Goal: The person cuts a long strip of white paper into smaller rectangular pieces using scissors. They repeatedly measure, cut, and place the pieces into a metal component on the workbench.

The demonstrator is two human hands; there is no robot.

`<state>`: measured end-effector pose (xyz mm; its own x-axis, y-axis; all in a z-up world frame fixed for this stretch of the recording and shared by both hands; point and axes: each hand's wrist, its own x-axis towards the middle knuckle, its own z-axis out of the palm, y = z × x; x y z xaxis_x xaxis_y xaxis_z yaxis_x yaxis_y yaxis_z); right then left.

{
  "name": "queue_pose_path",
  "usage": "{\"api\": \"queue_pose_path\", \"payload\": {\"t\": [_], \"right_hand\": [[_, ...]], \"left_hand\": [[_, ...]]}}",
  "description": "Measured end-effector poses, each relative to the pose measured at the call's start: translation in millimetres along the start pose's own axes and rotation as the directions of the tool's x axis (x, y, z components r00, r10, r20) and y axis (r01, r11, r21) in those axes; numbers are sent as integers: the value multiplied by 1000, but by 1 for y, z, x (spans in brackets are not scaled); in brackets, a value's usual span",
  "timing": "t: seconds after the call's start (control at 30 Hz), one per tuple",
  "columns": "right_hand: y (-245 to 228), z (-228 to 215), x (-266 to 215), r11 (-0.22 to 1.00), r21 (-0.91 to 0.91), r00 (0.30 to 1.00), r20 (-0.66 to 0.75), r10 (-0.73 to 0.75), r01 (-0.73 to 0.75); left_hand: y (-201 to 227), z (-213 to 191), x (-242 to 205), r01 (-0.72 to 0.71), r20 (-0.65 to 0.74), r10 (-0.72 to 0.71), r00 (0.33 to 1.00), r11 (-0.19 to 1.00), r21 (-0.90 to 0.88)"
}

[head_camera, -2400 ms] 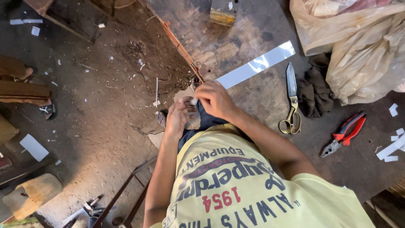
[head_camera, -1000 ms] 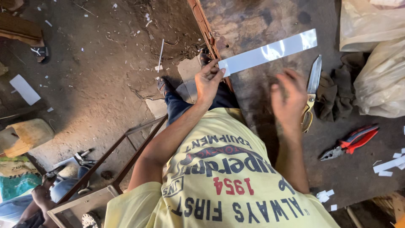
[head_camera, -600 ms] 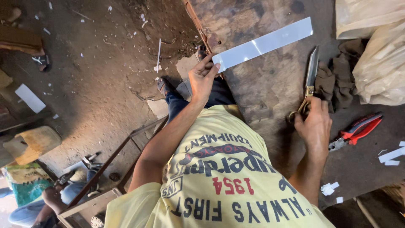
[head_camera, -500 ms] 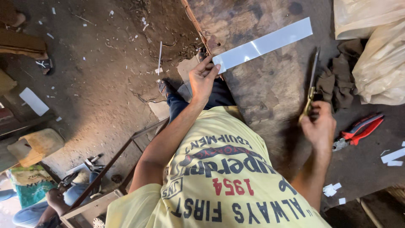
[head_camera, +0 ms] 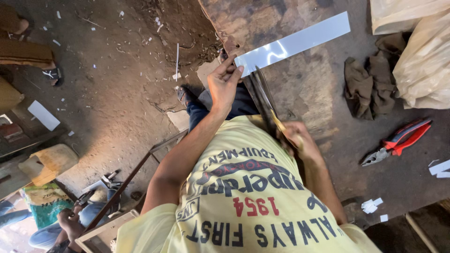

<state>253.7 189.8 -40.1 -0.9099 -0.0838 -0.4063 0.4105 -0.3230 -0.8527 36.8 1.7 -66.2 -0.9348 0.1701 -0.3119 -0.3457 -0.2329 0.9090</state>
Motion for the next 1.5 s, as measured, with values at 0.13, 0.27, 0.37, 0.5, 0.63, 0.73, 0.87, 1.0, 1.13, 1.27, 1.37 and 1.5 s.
{"api": "queue_pose_path", "payload": {"t": [0.13,0.27,0.37,0.5,0.63,0.73,0.87,1.0,1.13,1.27,1.37,1.5], "right_hand": [[-8,27,25,1000,-9,997,-79,-5,4],[-23,37,34,999,-25,995,-87,41,-43],[-28,40,36,997,-63,995,-93,35,-41],[-32,44,37,990,-92,985,-146,94,-108],[-34,47,38,982,-132,975,-196,109,-136],[-37,49,38,977,-147,971,-208,121,-153],[-41,50,39,979,-161,976,-198,89,-122],[-40,50,39,972,-189,974,-202,101,-140],[-37,50,38,970,-202,975,-202,94,-135],[-52,33,42,909,-404,961,-275,-10,-106],[-86,12,34,591,-780,893,-398,-211,-208],[-128,9,18,186,-981,820,-155,-551,-60]], "left_hand": [[8,5,-3,-16,-1,16,1000,1000,22],[14,6,-6,-20,-3,21,1000,998,61],[15,7,-8,-27,-4,27,1000,996,82],[16,6,-9,-38,-13,40,999,988,153],[13,5,-9,-22,-14,24,1000,991,135],[12,5,-9,-26,-2,27,1000,991,133],[10,4,-5,-26,22,24,999,995,101],[8,2,-2,16,33,-20,999,993,116],[6,3,-2,33,41,-36,999,996,89],[13,3,4,48,111,-54,992,997,58],[26,-2,1,12,247,-6,969,1000,-21],[43,1,-1,17,381,-3,924,999,-35]]}}
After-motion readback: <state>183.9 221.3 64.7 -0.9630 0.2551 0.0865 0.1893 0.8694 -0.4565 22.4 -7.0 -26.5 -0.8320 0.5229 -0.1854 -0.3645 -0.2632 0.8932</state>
